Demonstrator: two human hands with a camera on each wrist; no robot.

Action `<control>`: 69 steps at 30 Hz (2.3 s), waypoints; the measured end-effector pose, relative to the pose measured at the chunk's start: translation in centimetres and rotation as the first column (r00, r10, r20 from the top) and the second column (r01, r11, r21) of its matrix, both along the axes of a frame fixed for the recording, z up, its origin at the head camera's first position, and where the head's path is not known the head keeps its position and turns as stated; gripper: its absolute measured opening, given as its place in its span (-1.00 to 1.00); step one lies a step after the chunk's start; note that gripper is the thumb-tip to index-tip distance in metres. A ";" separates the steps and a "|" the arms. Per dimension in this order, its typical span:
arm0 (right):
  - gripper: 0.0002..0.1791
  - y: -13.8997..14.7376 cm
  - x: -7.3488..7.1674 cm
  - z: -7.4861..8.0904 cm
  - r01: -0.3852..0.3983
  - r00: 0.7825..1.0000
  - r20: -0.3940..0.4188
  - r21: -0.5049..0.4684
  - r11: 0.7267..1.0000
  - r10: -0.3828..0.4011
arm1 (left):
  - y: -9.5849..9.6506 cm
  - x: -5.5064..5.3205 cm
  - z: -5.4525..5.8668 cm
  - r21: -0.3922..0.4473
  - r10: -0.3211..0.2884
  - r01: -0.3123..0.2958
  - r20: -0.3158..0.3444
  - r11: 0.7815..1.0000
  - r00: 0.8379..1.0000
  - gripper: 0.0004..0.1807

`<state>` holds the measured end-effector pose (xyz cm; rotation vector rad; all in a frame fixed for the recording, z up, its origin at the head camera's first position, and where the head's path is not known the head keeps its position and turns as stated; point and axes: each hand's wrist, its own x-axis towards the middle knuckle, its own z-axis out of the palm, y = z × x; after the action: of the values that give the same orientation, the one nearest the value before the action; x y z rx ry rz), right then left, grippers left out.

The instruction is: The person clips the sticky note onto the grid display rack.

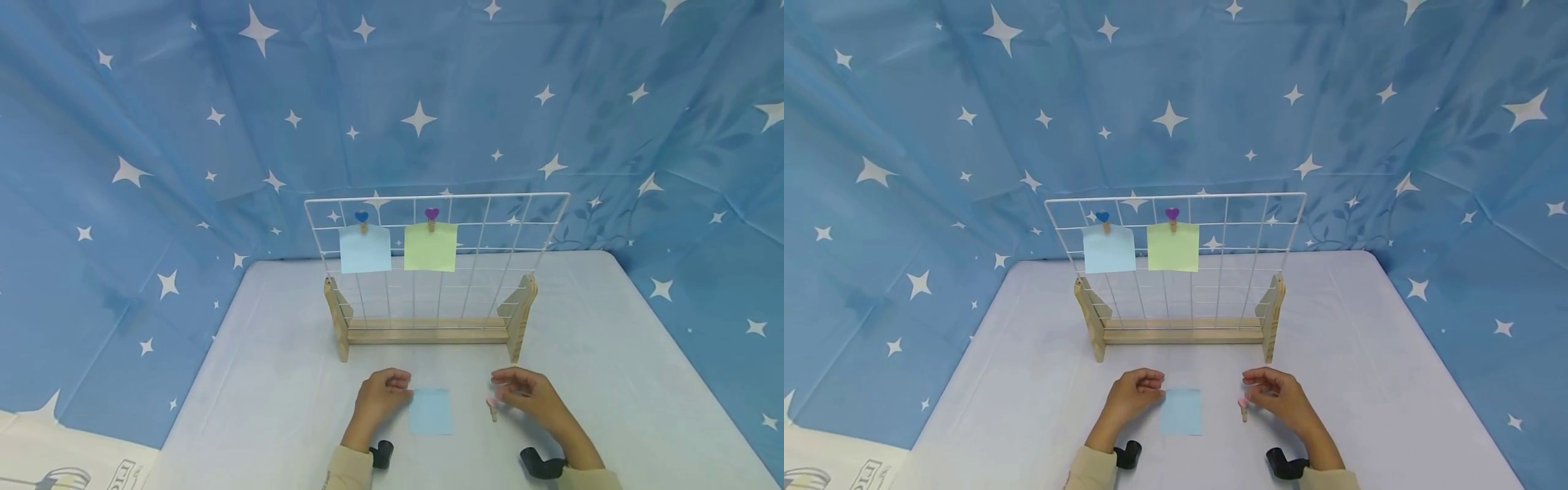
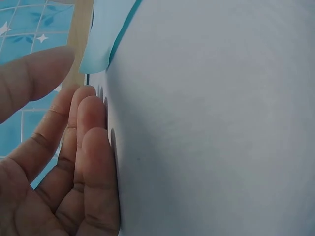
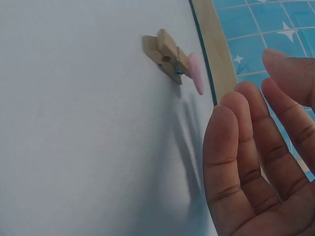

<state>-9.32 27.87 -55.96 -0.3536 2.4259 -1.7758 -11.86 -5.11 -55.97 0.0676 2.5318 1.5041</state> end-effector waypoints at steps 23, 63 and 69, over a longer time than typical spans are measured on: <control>-0.72 -1.5 0.3 -0.1 0.165 0.970 0.110 0.360 0.918 -0.217 | 1.0 0.0 0.1 -0.123 -0.009 0.005 -0.037 0.992 0.999 -0.85; -0.78 -1.6 0.6 4.3 0.268 0.960 -0.082 -0.013 0.963 -0.268 | -0.7 0.0 0.9 0.007 -0.020 0.021 -0.117 1.000 0.993 -0.96; -0.80 -1.8 0.5 5.6 0.279 0.952 -0.135 0.004 0.960 -0.275 | -0.4 -0.1 1.5 0.042 -0.012 0.018 -0.144 0.999 0.990 -0.94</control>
<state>-8.83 26.06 -50.37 -0.1367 2.7025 -1.8834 -11.99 -5.52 -54.49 0.2083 2.6016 1.6024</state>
